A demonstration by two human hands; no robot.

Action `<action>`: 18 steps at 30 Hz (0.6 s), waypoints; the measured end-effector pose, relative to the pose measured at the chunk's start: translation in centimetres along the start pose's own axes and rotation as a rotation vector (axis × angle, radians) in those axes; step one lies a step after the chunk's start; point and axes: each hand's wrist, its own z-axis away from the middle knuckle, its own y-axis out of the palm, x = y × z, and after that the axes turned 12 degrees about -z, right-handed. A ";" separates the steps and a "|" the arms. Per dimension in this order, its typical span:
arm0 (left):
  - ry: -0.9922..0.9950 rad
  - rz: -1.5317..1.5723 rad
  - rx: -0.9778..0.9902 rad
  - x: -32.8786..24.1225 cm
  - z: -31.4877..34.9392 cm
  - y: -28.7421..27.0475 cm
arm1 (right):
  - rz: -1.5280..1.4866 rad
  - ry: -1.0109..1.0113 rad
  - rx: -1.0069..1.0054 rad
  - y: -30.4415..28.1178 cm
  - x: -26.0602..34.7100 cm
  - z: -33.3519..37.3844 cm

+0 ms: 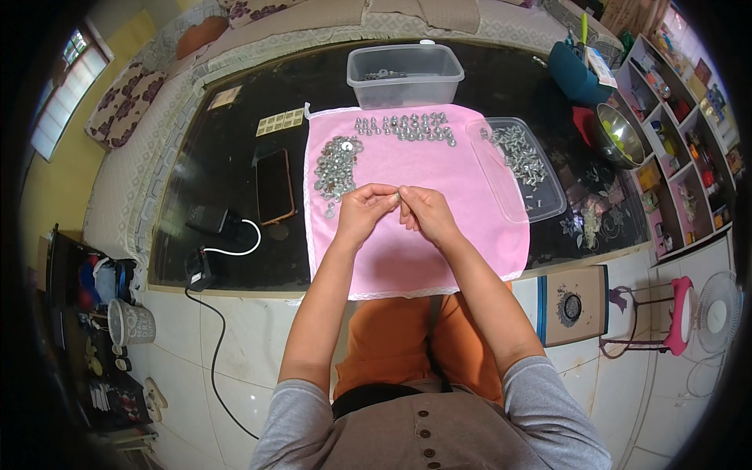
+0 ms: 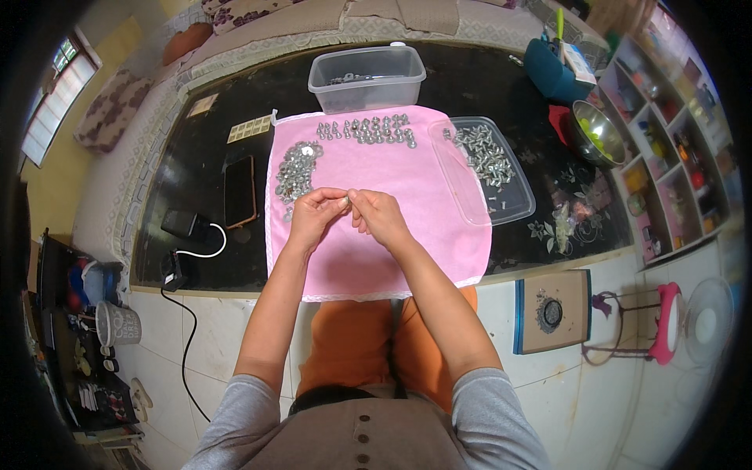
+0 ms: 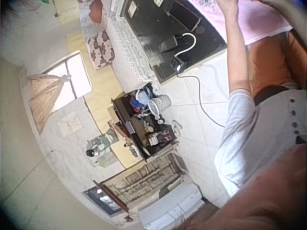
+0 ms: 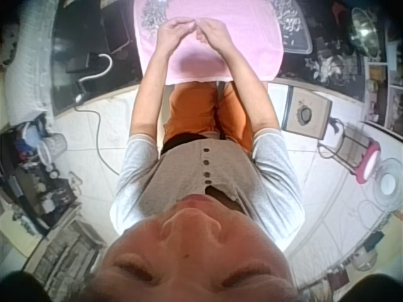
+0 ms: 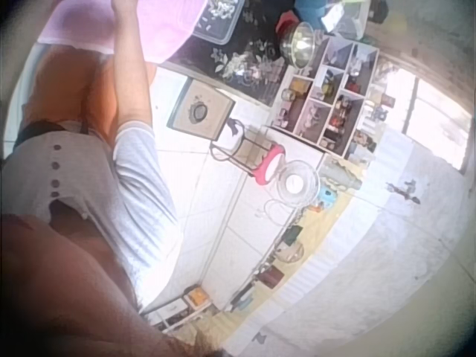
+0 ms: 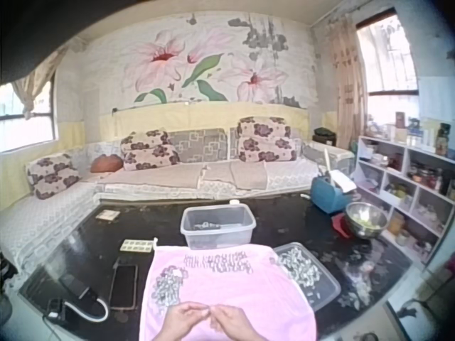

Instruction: The person picks up small metal caps and silver studs from a pink cloth, joins them together by hand, and places the assembled pieces back onto the cloth.

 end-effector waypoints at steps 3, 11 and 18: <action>0.006 -0.001 -0.025 -0.1 0.0 0.1 | 0.037 -0.041 -0.080 0.9 0.5 0.1; -0.018 -0.042 -0.023 -0.1 0.0 0.1 | 0.034 -0.002 -0.098 0.7 0.6 0.1; -0.025 -0.042 -0.013 0.1 -0.1 -0.1 | 0.076 -0.052 -0.073 0.7 0.5 0.1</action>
